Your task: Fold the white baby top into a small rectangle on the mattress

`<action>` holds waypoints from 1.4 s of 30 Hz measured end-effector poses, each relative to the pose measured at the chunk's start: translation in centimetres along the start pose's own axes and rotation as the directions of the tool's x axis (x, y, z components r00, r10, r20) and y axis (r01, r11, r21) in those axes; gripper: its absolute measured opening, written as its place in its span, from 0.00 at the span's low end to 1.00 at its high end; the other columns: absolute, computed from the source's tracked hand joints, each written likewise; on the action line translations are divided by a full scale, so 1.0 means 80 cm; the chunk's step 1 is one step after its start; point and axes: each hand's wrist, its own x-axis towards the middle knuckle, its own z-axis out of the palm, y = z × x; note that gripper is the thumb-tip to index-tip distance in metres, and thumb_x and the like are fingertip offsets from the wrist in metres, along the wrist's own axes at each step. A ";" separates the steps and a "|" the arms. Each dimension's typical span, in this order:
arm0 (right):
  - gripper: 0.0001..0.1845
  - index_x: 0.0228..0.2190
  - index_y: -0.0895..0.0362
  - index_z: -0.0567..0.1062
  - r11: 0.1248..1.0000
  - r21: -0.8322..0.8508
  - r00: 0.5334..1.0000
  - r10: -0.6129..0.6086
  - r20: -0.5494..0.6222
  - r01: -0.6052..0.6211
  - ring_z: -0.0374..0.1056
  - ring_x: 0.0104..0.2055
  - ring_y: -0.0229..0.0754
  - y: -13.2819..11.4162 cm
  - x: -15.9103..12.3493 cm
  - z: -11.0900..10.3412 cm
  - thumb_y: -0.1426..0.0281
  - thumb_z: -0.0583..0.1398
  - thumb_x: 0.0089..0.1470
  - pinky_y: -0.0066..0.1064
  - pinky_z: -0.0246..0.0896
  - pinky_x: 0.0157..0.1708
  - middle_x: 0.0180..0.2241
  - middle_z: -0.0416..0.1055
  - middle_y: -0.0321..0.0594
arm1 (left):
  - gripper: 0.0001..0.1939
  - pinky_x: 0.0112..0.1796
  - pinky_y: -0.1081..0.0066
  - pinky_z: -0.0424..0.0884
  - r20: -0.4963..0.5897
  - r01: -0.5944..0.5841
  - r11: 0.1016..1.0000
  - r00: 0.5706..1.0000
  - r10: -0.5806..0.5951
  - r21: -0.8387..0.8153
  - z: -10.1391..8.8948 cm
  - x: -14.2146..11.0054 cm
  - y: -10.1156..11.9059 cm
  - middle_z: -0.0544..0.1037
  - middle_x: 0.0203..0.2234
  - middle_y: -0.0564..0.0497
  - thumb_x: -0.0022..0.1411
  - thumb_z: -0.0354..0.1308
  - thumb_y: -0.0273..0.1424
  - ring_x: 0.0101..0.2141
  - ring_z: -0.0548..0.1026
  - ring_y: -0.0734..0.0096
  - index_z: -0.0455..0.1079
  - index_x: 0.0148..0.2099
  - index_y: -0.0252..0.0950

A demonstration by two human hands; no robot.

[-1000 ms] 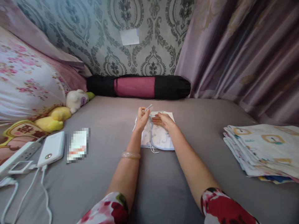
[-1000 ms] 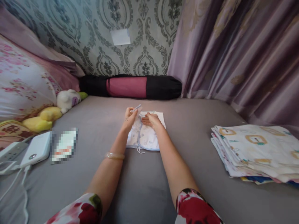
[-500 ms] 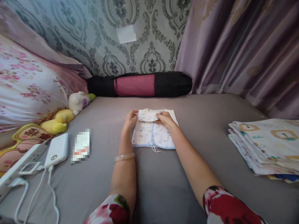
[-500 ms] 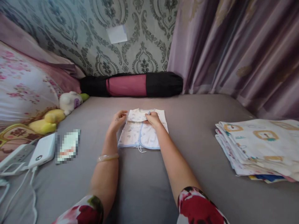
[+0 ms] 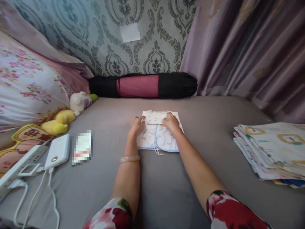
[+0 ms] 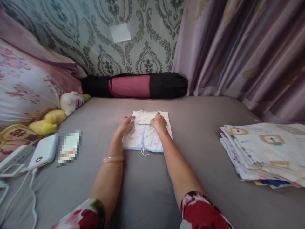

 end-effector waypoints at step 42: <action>0.28 0.62 0.57 0.60 0.883 -0.181 0.897 -0.442 -0.018 0.432 0.41 0.68 0.53 -0.008 -0.021 0.060 0.64 0.43 0.64 0.55 0.29 0.63 0.66 0.52 0.45 | 0.27 0.62 0.53 0.47 0.124 -0.360 0.881 0.933 0.338 0.307 0.019 0.011 0.046 0.58 0.64 0.38 0.69 0.37 0.35 0.65 0.51 0.55 0.55 0.66 0.31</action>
